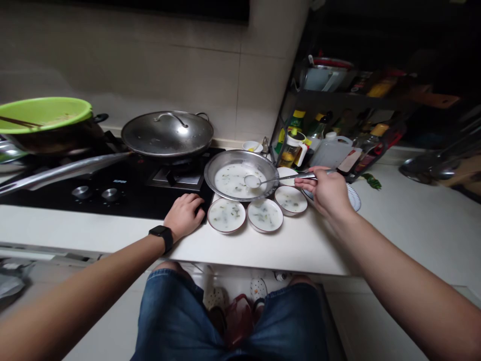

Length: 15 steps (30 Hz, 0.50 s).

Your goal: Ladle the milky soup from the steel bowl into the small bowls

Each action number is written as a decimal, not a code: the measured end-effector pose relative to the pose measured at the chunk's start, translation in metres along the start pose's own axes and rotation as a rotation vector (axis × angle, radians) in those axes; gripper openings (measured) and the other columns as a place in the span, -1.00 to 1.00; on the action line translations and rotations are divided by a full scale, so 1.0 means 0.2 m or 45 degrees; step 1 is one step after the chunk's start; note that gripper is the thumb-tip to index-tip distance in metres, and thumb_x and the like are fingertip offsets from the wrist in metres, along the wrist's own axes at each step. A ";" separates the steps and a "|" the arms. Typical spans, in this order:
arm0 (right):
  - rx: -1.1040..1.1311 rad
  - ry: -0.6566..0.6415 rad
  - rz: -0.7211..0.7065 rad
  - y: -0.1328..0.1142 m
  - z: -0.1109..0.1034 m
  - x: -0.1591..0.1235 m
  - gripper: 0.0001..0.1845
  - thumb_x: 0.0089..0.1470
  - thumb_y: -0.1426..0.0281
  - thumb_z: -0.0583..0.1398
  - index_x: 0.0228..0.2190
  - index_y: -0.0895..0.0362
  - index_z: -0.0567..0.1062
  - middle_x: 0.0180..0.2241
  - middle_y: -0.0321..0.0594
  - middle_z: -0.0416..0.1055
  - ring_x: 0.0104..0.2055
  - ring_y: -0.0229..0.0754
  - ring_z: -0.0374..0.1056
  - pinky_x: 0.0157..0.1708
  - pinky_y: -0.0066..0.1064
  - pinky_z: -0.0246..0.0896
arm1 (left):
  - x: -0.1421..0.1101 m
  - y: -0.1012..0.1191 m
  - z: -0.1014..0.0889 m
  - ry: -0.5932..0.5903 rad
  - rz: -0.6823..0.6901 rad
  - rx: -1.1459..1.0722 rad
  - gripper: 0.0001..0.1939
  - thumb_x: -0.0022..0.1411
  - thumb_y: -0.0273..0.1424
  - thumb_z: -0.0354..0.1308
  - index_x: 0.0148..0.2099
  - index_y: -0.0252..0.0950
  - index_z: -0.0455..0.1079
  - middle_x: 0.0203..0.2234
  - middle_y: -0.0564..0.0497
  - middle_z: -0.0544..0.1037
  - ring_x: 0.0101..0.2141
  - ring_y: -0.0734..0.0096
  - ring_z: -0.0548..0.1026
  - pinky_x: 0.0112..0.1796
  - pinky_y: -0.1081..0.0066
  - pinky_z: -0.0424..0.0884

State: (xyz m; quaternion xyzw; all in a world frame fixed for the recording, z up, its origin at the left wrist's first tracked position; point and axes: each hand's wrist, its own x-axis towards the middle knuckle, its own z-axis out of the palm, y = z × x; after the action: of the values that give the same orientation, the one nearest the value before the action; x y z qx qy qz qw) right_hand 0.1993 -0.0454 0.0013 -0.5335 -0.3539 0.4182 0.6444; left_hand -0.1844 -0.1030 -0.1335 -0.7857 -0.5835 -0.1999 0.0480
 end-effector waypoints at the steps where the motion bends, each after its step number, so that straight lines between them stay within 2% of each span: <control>1: -0.003 0.005 -0.029 -0.02 -0.03 0.00 -0.83 0.23 0.57 0.11 -0.37 0.08 0.38 -0.57 -0.37 0.44 -0.57 -0.19 0.58 -0.50 -0.39 0.61 | 0.00 0.00 0.00 0.001 0.000 0.001 -0.65 0.36 -0.34 0.02 0.01 -0.27 0.59 -0.02 -0.18 0.61 -0.03 0.02 0.49 0.04 0.06 0.42; 9: -0.028 0.081 -0.174 -0.14 -0.36 0.02 -0.85 0.20 0.47 0.25 -0.41 0.04 0.45 -0.61 -0.37 0.45 -0.55 -0.14 0.59 -0.53 -0.37 0.63 | 0.00 -0.01 0.01 0.006 0.020 0.024 -0.64 0.38 -0.31 0.01 0.02 -0.29 0.58 -0.02 -0.18 0.60 -0.04 0.02 0.48 0.05 0.05 0.42; 12: -0.116 0.123 -0.264 -0.12 -0.47 0.00 -0.83 0.22 0.37 0.29 -0.43 0.02 0.46 -0.60 -0.37 0.46 -0.56 -0.15 0.58 -0.53 -0.38 0.62 | 0.00 -0.02 0.01 0.011 0.031 0.021 -0.63 0.38 -0.31 0.01 0.02 -0.30 0.58 -0.03 -0.19 0.60 -0.05 0.02 0.49 0.03 0.04 0.43; 15: -0.319 0.028 -0.411 -0.07 -0.56 -0.06 -0.79 0.27 0.20 0.30 -0.34 0.04 0.50 -0.57 -0.31 0.51 -0.53 -0.12 0.58 -0.47 -0.34 0.62 | 0.00 -0.02 0.02 0.020 0.033 0.026 -0.63 0.38 -0.31 0.00 0.01 -0.30 0.59 -0.03 -0.18 0.61 -0.05 0.03 0.49 0.03 0.05 0.43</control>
State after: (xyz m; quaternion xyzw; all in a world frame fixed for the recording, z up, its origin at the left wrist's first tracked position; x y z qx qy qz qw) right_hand 0.2991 -0.1012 -0.0045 -0.5504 -0.4768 0.2565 0.6355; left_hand -0.1877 -0.1004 -0.1377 -0.7910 -0.5750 -0.1994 0.0632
